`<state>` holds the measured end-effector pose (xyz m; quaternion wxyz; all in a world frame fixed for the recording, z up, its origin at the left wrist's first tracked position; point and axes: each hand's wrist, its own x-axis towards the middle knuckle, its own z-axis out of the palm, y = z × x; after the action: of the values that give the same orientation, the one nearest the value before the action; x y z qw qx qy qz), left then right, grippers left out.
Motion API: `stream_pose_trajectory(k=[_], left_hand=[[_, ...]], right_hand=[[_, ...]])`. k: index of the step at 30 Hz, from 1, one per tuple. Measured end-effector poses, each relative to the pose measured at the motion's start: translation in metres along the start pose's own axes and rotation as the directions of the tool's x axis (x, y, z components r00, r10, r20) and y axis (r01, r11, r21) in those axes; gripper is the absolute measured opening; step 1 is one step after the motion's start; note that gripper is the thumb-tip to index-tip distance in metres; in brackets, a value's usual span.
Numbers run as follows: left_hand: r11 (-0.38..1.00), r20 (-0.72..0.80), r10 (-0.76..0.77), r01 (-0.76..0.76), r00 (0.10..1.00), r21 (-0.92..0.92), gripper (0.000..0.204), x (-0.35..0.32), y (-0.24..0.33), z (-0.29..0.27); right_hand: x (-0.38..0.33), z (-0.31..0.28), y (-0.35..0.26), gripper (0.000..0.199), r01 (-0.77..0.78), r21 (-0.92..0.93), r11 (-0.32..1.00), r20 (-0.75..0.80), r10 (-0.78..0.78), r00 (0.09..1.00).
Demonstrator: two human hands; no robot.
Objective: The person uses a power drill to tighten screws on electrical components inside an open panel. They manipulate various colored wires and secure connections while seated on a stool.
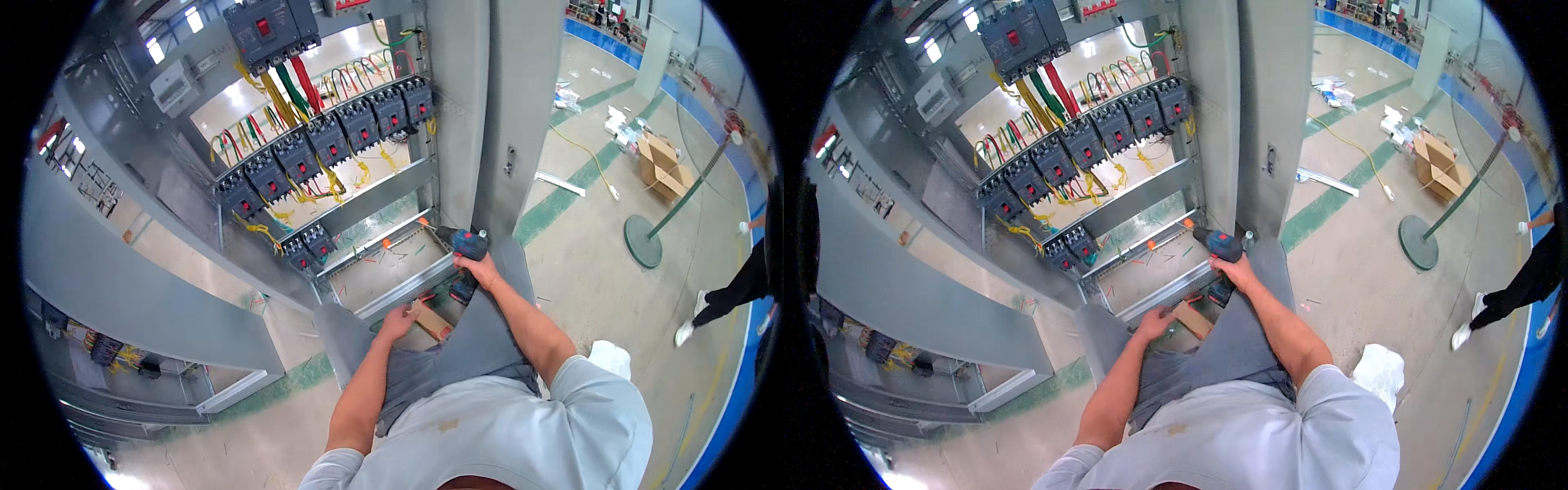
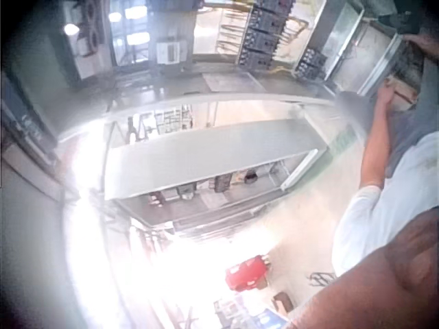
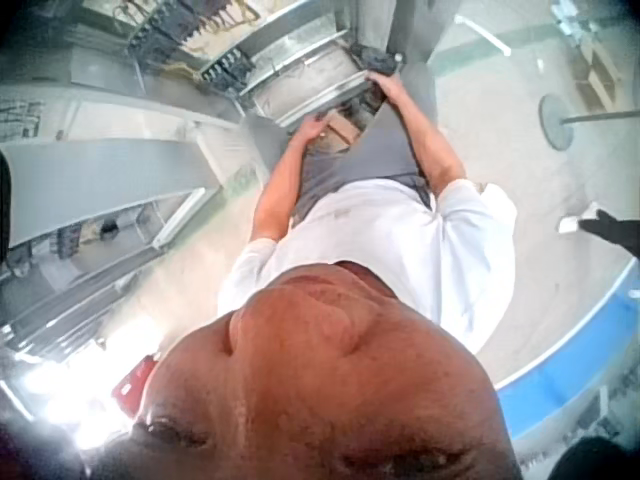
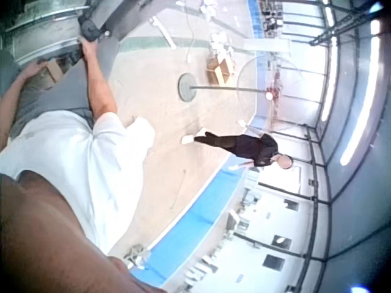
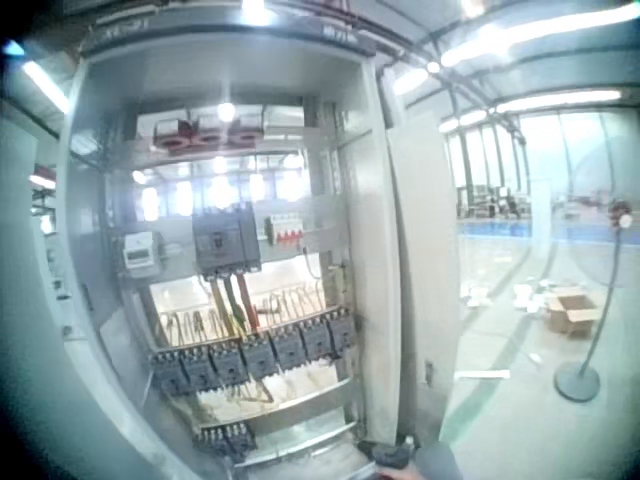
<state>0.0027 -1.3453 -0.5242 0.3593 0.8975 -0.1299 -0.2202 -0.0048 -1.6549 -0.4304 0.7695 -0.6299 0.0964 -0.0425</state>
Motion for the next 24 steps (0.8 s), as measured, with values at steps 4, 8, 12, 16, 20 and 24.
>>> stream_pose_trajectory(k=[4, 8, 12, 16, 20, 24], left_hand=[[0.996, 0.030, 0.081, -0.082, 0.996, 0.018, 0.065, -0.030, 0.024, -0.026], [0.969, -0.025, 0.174, -0.176, 0.984, -0.173, 0.053, -0.038, 0.049, -0.033], [0.956, -0.119, 0.155, -0.179, 0.981, -0.234, 0.050, -0.034, 0.006, -0.041], [0.953, -0.146, 0.155, -0.187, 0.977, -0.238, 0.043, -0.033, 0.030, -0.084], [0.945, -0.259, 0.277, -0.310, 0.925, -0.099, 0.038, 0.001, 0.147, -0.183], [0.817, -0.464, 0.575, -0.508, 0.674, 0.274, 0.036, 0.066, 0.281, -0.292]], right_hand=[[-0.003, 0.029, -0.057, 0.030, 0.118, 0.002, 0.993, 0.060, -0.118, 0.991], [-0.018, 0.055, -0.124, 0.023, 0.303, 0.198, 0.932, 0.005, -0.310, 0.951], [-0.006, 0.071, -0.171, 0.022, 0.419, 0.309, 0.854, -0.094, -0.411, 0.907], [0.021, 0.068, -0.205, 0.023, 0.499, 0.371, 0.783, -0.208, -0.453, 0.867], [0.064, 0.058, -0.232, 0.021, 0.560, 0.277, 0.781, -0.313, -0.478, 0.821], [0.102, 0.055, -0.242, 0.021, 0.563, 0.273, 0.780, -0.343, -0.468, 0.815]])
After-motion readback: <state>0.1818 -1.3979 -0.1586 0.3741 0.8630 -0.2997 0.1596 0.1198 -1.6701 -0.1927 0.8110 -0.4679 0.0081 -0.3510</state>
